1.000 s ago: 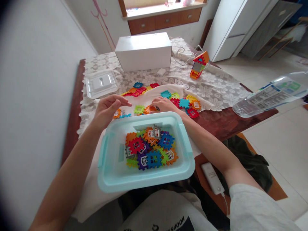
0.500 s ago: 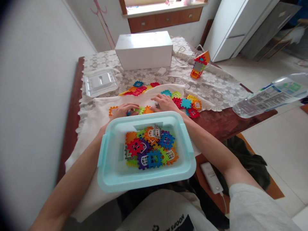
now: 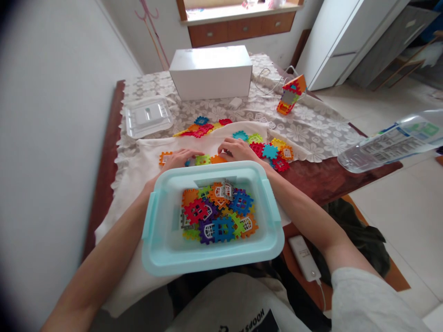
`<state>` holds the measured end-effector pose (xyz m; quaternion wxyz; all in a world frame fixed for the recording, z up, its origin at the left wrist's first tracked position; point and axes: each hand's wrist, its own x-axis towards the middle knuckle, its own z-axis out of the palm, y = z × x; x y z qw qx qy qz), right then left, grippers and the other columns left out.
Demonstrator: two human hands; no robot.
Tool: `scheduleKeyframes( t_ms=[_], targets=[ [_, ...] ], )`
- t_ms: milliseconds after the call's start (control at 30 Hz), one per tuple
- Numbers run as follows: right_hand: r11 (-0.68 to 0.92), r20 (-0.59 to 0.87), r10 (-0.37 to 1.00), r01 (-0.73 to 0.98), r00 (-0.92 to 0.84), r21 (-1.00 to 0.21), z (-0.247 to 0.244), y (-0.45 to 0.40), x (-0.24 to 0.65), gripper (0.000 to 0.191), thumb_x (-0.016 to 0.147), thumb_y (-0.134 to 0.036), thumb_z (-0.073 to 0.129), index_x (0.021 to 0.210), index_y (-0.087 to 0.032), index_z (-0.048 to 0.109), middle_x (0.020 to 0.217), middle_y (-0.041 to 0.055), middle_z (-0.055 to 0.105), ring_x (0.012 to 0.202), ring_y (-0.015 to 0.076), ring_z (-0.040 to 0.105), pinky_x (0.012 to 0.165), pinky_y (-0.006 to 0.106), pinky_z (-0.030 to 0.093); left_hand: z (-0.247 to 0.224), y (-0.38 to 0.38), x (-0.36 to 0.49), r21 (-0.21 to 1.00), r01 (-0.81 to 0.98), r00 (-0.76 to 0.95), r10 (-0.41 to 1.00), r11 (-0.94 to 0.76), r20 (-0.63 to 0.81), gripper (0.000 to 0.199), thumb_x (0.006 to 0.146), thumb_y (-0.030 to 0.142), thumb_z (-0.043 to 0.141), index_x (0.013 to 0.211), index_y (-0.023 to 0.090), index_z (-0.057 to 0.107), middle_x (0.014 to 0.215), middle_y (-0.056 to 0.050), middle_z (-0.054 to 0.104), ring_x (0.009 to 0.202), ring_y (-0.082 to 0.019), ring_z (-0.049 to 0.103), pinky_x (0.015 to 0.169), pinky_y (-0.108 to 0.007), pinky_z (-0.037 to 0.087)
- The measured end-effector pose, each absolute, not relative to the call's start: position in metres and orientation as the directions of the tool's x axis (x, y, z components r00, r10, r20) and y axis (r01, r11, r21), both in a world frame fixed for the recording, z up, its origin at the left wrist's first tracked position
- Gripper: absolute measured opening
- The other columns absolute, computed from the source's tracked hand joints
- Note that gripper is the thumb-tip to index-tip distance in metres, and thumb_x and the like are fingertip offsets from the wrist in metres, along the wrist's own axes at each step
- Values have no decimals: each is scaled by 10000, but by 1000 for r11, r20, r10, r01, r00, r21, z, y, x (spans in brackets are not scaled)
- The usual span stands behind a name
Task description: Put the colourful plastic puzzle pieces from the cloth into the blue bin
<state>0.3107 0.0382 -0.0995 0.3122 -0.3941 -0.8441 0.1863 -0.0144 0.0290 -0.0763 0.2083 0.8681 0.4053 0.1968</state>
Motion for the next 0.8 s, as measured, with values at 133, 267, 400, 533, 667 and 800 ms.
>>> scheduleKeyframes(
  t_ms=[133,267,400,533,667,800],
  targets=[
    [626,409,777,527,-478,-574,-96,33,307,119,1038,-176,691,1043,-234,796,1050,73,828,886,222,699,867,357,504,-82,30,-16,582,560,589,777,-590,221,507,942,185,846,1444,250,828,1457,-121,826,1250,-322,793,1127,-494,645],
    [568,400,823,559,-403,-604,-94,30,305,48,1021,-208,714,1018,-241,749,994,63,813,821,213,649,829,353,497,-84,28,-19,610,515,581,769,-602,268,512,961,221,843,1461,332,827,1514,-94,777,1274,-299,800,1084,-443,667],
    [501,398,865,564,-306,-656,-96,31,304,30,1032,-250,709,1039,-242,737,950,51,796,763,204,620,807,356,517,-83,27,-21,596,486,616,734,-639,285,398,986,292,883,1380,343,865,1502,-90,754,1257,-281,800,1090,-421,665],
    [514,457,854,539,-249,-667,-97,33,304,214,1055,-265,659,1219,-241,794,1005,68,810,822,229,676,835,378,562,-83,27,-21,598,475,614,730,-645,301,310,1013,357,887,1323,337,886,1482,-94,754,1223,-278,809,1069,-420,664],
    [546,498,831,533,-248,-646,-96,33,304,263,1072,-262,597,1192,-239,830,1104,99,818,900,246,704,868,398,587,-87,29,-18,629,454,582,744,-631,327,229,1090,472,818,1227,303,891,1403,-105,782,1132,-255,817,1004,-407,670],
    [509,451,857,553,-252,-659,-93,31,304,175,1018,-250,641,1080,-245,805,1080,93,801,845,238,681,799,388,567,-85,28,-13,654,455,554,767,-604,324,292,1108,547,782,1159,273,868,1367,-109,793,1108,-243,815,993,-404,677]
  ],
)
